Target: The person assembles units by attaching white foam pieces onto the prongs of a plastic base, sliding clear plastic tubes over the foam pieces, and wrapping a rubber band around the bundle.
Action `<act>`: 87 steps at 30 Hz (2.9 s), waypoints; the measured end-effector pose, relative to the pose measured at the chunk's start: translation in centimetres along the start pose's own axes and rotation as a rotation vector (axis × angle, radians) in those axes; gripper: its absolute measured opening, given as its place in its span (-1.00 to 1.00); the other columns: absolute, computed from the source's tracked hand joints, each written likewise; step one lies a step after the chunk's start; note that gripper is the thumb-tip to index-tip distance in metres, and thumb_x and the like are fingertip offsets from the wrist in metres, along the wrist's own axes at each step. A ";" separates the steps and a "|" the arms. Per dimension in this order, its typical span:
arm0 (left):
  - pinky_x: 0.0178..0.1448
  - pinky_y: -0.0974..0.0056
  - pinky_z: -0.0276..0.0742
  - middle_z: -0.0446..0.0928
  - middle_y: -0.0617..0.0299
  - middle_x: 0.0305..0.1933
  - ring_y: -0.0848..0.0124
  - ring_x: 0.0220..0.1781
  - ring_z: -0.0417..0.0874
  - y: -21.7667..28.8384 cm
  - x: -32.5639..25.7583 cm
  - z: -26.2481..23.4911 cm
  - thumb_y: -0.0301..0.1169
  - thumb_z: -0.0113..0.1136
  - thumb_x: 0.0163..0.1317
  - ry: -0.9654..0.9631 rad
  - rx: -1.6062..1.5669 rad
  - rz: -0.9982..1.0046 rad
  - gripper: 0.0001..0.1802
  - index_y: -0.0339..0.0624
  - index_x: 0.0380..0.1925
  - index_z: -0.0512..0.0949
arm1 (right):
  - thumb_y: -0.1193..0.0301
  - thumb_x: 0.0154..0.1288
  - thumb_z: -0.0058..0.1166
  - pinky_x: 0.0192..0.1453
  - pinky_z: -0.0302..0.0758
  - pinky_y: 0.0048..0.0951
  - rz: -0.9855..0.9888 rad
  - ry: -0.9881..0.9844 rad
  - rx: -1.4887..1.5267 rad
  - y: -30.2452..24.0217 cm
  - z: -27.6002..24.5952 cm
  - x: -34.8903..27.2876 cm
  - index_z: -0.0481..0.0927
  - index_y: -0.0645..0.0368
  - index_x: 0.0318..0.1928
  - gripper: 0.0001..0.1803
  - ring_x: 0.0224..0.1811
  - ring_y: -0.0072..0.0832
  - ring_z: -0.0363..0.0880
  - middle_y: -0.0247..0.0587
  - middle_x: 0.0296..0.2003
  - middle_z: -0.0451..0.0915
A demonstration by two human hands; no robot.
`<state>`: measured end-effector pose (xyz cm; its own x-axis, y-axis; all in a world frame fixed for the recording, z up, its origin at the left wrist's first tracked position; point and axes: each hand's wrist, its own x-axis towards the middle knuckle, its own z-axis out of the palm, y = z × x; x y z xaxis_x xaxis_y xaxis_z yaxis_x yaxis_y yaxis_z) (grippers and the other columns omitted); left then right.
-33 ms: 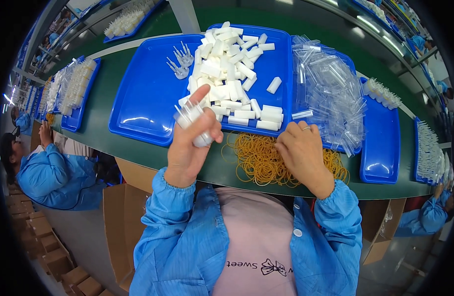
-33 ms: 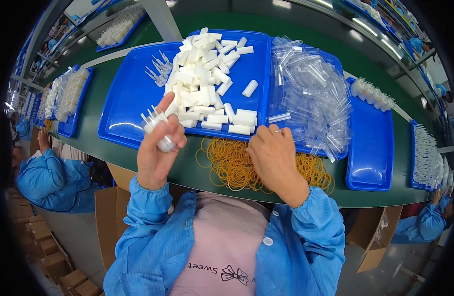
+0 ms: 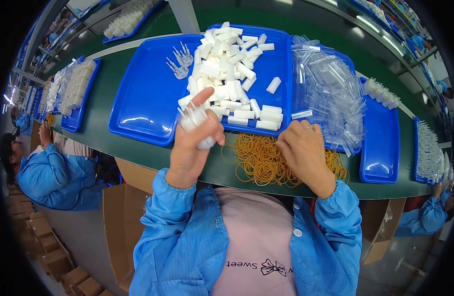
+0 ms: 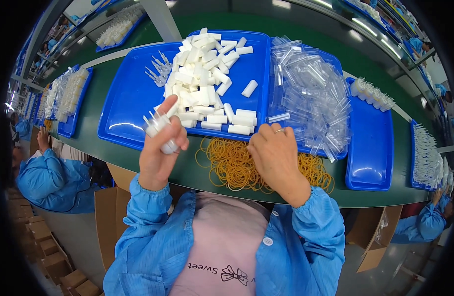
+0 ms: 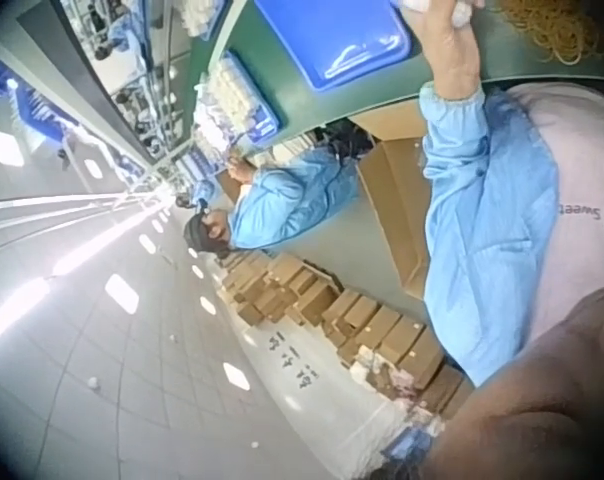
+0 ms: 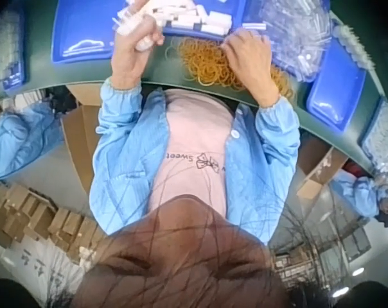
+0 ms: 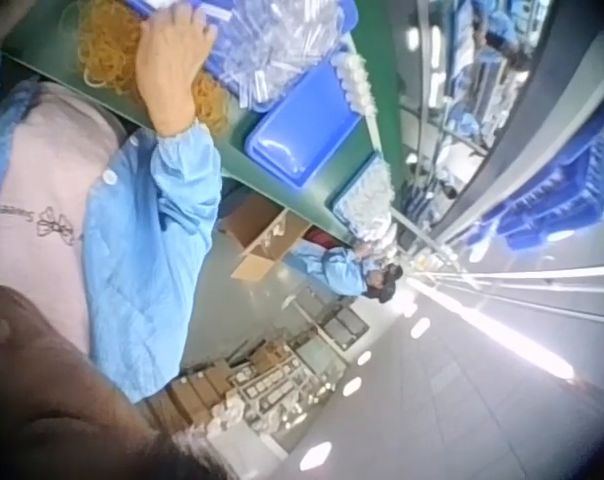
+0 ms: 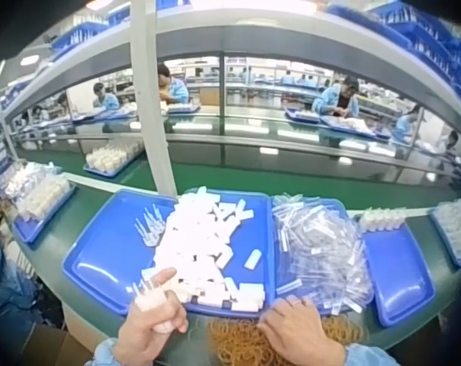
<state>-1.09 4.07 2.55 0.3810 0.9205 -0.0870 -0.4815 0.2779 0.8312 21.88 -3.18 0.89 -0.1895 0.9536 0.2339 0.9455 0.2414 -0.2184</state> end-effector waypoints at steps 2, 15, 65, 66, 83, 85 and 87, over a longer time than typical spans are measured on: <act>-0.35 0.41 0.42 0.40 0.30 -0.41 0.51 -0.45 0.44 -0.8 -0.4 0.6 -0.43 0.23 0.11 -0.009 0.120 0.001 -0.24 -0.29 0.32 0.19 | 0.42 0.12 0.19 -0.18 0.23 -0.23 0.024 0.038 0.062 0.7 -0.6 0.1 0.55 0.12 -0.44 -0.91 -0.23 -0.26 0.42 -0.25 -0.38 0.46; -0.33 0.41 0.46 0.50 0.37 -0.44 0.56 -0.43 0.51 -6.5 -0.9 4.8 -0.47 0.40 0.00 -0.337 0.155 -0.367 -0.65 -0.19 -0.22 0.47 | 0.52 0.20 0.11 -0.20 0.34 -0.35 0.134 0.222 0.603 -0.6 -3.2 -0.8 0.46 0.19 -0.28 -0.89 -0.38 -0.32 0.48 -0.23 -0.43 0.51; -0.36 0.26 0.54 0.63 0.07 -0.41 0.22 -0.41 0.69 -6.5 -1.3 5.7 0.36 -0.58 0.31 -0.671 0.613 0.259 -0.01 -0.34 0.26 0.33 | 0.46 -0.10 0.36 -0.44 0.53 -0.44 0.060 0.078 0.542 -6.0 -5.3 -4.0 0.55 0.15 -0.18 -0.60 -0.40 -0.36 0.58 -0.23 -0.23 0.48; -0.32 0.26 0.54 0.63 0.02 -0.34 0.24 -0.34 0.69 -7.0 -1.4 5.8 0.38 -0.61 0.29 -0.691 0.497 0.220 0.02 -0.34 0.26 0.33 | 0.42 -0.13 0.36 -0.49 0.49 -0.40 0.036 0.074 0.495 -6.0 -5.3 -3.9 0.54 0.13 -0.22 -0.62 -0.46 -0.34 0.55 -0.24 -0.27 0.46; 0.21 0.16 0.34 0.51 0.05 0.00 0.26 0.10 0.50 -4.1 -0.3 2.3 0.28 -0.56 0.37 -0.045 0.457 0.403 -0.11 -0.31 0.21 0.32 | 0.56 0.16 0.21 0.05 0.47 -0.52 0.615 0.822 0.566 17.2 -9.7 -12.3 0.50 0.26 0.10 -0.55 -0.04 -0.50 0.51 -0.18 -0.02 0.48; 0.17 0.19 0.36 0.53 0.07 -0.06 0.30 0.05 0.52 -3.9 -0.2 2.5 0.27 -0.57 0.38 -0.010 0.438 0.404 -0.12 -0.33 0.19 0.34 | 0.52 0.14 0.25 0.03 0.50 -0.53 0.652 0.854 0.568 23.5 -9.4 -13.6 0.51 0.28 0.08 -0.55 -0.08 -0.52 0.53 -0.20 -0.05 0.51; 0.13 0.21 0.38 0.56 0.12 -0.15 0.35 -0.04 0.55 -3.9 -0.1 2.8 0.26 -0.52 0.39 -0.044 0.493 0.338 -0.14 -0.32 0.17 0.35 | 0.46 0.06 0.32 -0.03 0.52 -0.46 0.851 0.775 0.382 28.2 -9.1 -14.4 0.55 0.25 0.02 -0.54 -0.15 -0.46 0.57 -0.19 -0.14 0.54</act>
<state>2.91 2.12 0.84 0.3078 0.9207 0.2401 -0.1623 -0.1979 0.9667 53.68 -11.74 -0.04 0.7871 0.5037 0.3560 0.5267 -0.2485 -0.8129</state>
